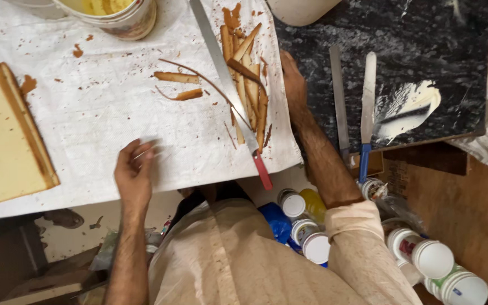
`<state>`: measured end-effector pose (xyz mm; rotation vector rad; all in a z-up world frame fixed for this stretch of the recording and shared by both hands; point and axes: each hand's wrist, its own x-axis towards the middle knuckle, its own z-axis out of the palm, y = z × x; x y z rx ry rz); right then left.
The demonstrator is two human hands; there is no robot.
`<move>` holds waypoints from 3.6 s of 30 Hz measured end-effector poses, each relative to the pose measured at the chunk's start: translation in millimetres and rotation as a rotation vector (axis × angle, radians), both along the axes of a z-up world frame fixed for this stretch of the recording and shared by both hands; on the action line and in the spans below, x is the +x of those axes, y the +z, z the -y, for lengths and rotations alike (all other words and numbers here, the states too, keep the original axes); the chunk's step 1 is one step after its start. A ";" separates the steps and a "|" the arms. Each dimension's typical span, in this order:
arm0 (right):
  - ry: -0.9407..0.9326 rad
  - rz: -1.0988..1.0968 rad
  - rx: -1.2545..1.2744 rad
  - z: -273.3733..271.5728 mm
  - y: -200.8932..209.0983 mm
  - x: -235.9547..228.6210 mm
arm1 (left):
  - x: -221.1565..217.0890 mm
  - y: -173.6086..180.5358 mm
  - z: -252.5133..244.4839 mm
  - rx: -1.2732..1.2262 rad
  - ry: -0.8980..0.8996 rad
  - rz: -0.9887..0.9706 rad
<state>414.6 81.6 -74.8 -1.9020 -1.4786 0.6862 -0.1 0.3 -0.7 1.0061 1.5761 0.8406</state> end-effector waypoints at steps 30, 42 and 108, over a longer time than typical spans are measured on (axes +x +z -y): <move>-0.046 0.530 -0.214 160.5 75.5 -150.0 | 3.5 -33.6 -36.0 0.076 -0.112 0.090; -0.374 0.008 -0.364 196.4 109.6 -86.4 | 179.4 -42.8 -97.7 0.127 -0.270 -0.453; -0.315 0.210 0.122 276.3 210.2 -27.1 | 148.3 19.6 -185.2 0.091 -0.397 0.058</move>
